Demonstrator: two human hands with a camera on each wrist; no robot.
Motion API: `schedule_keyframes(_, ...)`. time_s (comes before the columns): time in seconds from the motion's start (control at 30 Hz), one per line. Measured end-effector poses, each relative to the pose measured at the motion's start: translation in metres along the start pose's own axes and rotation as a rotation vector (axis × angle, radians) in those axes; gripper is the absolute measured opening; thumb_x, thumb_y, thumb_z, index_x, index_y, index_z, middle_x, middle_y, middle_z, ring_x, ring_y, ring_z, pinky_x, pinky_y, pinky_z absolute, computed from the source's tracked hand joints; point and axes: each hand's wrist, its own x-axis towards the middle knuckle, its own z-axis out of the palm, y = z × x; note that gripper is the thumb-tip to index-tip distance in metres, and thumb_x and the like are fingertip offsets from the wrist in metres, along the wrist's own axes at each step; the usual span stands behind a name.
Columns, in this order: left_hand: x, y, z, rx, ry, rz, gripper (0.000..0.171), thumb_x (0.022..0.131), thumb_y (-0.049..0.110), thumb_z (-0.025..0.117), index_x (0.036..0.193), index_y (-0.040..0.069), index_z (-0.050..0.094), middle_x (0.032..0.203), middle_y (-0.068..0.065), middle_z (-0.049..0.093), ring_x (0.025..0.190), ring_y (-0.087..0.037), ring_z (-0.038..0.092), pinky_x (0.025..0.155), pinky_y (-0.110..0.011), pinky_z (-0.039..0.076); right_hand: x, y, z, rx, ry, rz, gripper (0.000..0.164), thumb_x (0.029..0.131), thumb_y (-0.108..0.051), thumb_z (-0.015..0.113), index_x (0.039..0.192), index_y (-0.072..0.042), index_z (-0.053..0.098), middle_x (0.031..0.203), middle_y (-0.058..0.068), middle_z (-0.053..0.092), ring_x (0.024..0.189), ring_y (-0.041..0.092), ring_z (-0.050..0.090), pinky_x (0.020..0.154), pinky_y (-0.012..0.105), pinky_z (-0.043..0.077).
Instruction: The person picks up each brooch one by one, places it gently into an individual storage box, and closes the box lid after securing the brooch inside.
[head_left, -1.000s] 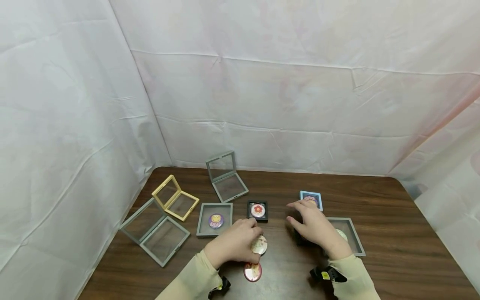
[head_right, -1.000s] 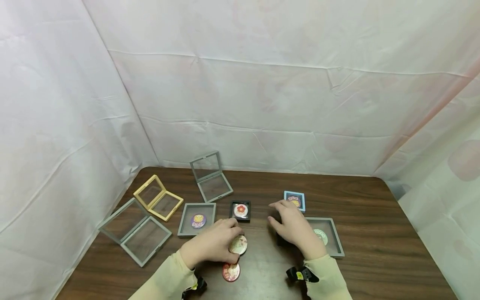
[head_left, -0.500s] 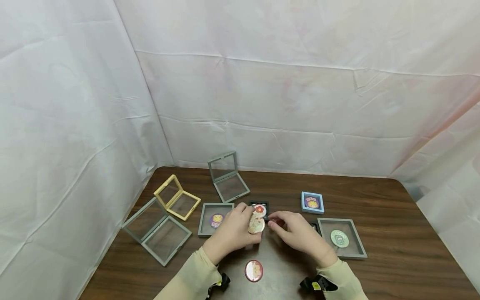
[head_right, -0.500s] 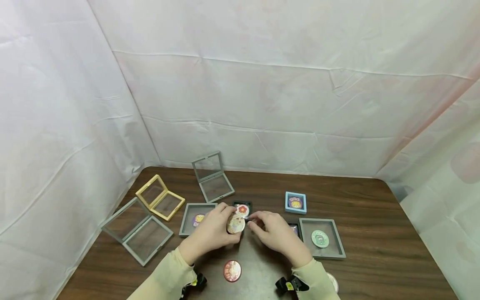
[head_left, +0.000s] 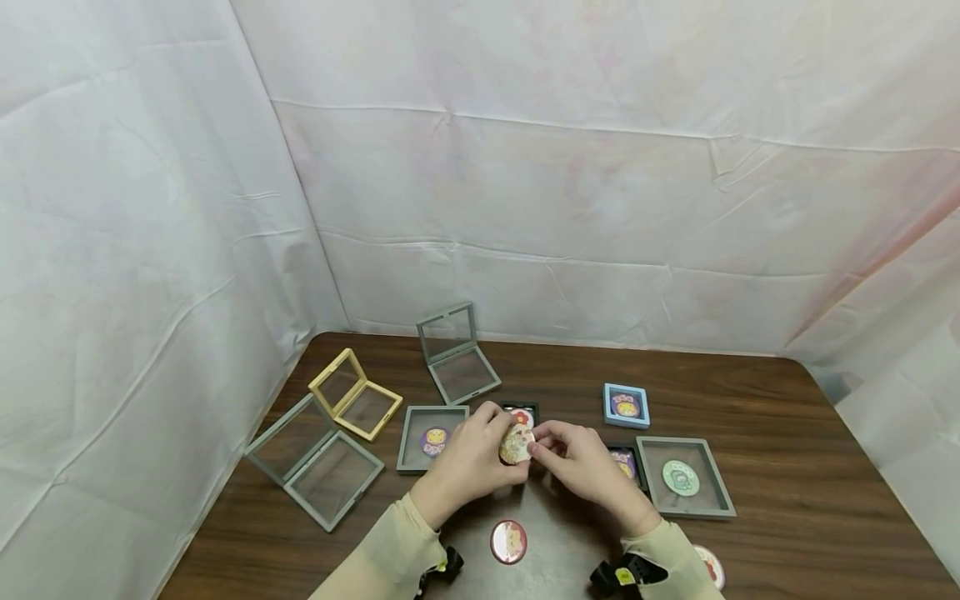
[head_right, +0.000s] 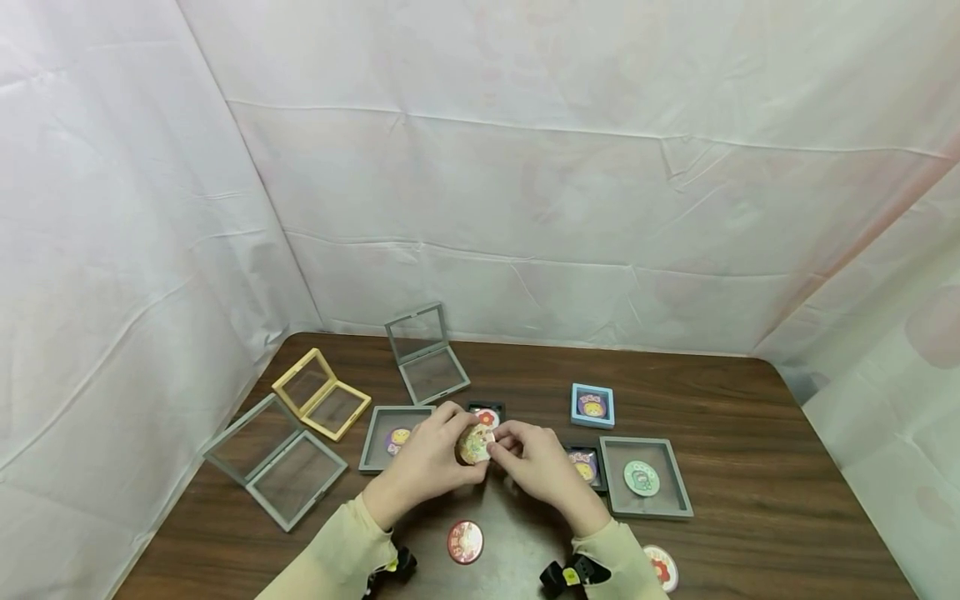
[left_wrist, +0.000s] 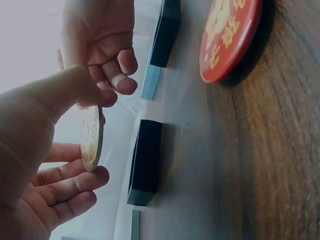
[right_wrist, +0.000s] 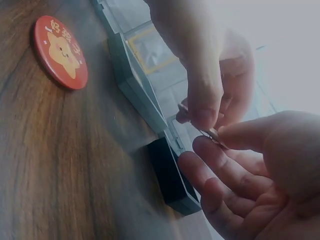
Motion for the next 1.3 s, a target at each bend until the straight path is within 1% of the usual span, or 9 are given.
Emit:
schedule_keyframes(0.13, 0.002, -0.003, 0.001, 0.004, -0.007, -0.003, 0.048, 0.080, 0.035, 0.091, 0.119, 0.011, 0.074, 0.109, -0.002, 0.062, 0.079, -0.011, 0.060, 0.068, -0.026, 0.056, 0.005, 0.002, 0.003, 0.024, 0.000, 0.031, 0.009, 0.106, -0.016, 0.074, 0.108, -0.008, 0.078, 0.088, -0.004, 0.078, 0.072, 0.013, 0.072, 0.063, 0.024, 0.054)
schedule_keyframes(0.3, 0.006, -0.008, 0.002, -0.011, 0.000, -0.014, 0.053, 0.081, 0.033, 0.094, 0.123, 0.008, 0.074, 0.111, -0.005, 0.061, 0.082, -0.013, 0.063, 0.070, -0.028, 0.057, 0.015, 0.005, 0.008, 0.041, 0.010, 0.047, 0.007, 0.105, -0.014, 0.074, 0.105, -0.007, 0.077, 0.086, -0.004, 0.078, 0.074, 0.021, 0.075, 0.064, 0.025, 0.054)
schedule_keyframes(0.5, 0.016, -0.023, -0.005, -0.080, 0.002, -0.088, 0.046, 0.084, 0.027, 0.093, 0.122, 0.008, 0.075, 0.112, -0.005, 0.064, 0.087, -0.015, 0.063, 0.075, -0.029, 0.056, 0.034, 0.005, 0.010, 0.007, 0.026, 0.058, 0.007, 0.105, -0.013, 0.074, 0.106, -0.008, 0.078, 0.085, -0.003, 0.078, 0.071, 0.013, 0.072, 0.063, 0.025, 0.053)
schedule_keyframes(0.7, 0.030, -0.043, -0.020, -0.129, -0.029, -0.161, 0.025, 0.093, 0.014, 0.083, 0.117, 0.006, 0.076, 0.103, -0.005, 0.068, 0.082, -0.012, 0.059, 0.071, -0.028, 0.052, 0.063, -0.003, 0.011, -0.015, 0.012, 0.063, 0.009, 0.106, -0.011, 0.072, 0.108, -0.006, 0.079, 0.085, 0.002, 0.078, 0.069, 0.008, 0.068, 0.063, 0.026, 0.053)
schedule_keyframes(0.83, 0.040, -0.057, -0.028, -0.168, -0.045, -0.248, 0.017, 0.098, 0.007, 0.076, 0.115, 0.004, 0.077, 0.096, -0.002, 0.070, 0.081, -0.012, 0.062, 0.072, -0.029, 0.054, 0.085, -0.007, 0.012, -0.076, -0.003, 0.069, 0.011, 0.107, -0.014, 0.071, 0.111, -0.009, 0.079, 0.088, -0.002, 0.077, 0.069, 0.008, 0.064, 0.066, 0.029, 0.053)
schedule_keyframes(0.97, 0.047, -0.071, -0.031, -0.221, -0.043, -0.384, 0.011, 0.099, 0.007, 0.076, 0.110, 0.005, 0.078, 0.093, 0.000, 0.073, 0.082, -0.012, 0.067, 0.074, -0.031, 0.058, 0.106, -0.004, 0.018, -0.148, -0.021, 0.051, 0.013, 0.109, -0.019, 0.069, 0.116, -0.013, 0.078, 0.094, -0.005, 0.076, 0.075, 0.008, 0.063, 0.076, 0.035, 0.056)
schedule_keyframes(1.07, 0.052, -0.080, -0.030, -0.244, -0.026, -0.461, 0.007, 0.098, 0.008, 0.077, 0.104, 0.007, 0.078, 0.091, -0.001, 0.073, 0.079, -0.013, 0.066, 0.073, -0.034, 0.057, 0.120, -0.001, 0.023, -0.173, -0.039, 0.037, 0.015, 0.111, -0.018, 0.067, 0.118, -0.012, 0.077, 0.099, -0.002, 0.077, 0.079, 0.009, 0.065, 0.079, 0.039, 0.057)
schedule_keyframes(1.13, 0.054, -0.085, -0.028, -0.245, -0.011, -0.490, 0.005, 0.098, 0.009, 0.077, 0.102, 0.007, 0.078, 0.090, -0.001, 0.073, 0.077, -0.015, 0.065, 0.072, -0.035, 0.056, 0.127, 0.001, 0.026, -0.186, -0.043, 0.033, 0.015, 0.111, -0.018, 0.066, 0.119, -0.011, 0.077, 0.101, -0.001, 0.077, 0.083, 0.010, 0.067, 0.081, 0.040, 0.058)
schedule_keyframes(1.3, 0.057, -0.093, -0.023, -0.219, 0.020, -0.525, 0.004, 0.098, 0.010, 0.075, 0.101, 0.007, 0.077, 0.089, -0.002, 0.073, 0.077, -0.017, 0.065, 0.072, -0.035, 0.055, 0.142, 0.004, 0.031, -0.232, -0.041, 0.005, 0.016, 0.111, -0.016, 0.066, 0.119, -0.009, 0.077, 0.106, 0.003, 0.078, 0.090, 0.015, 0.072, 0.084, 0.040, 0.060)
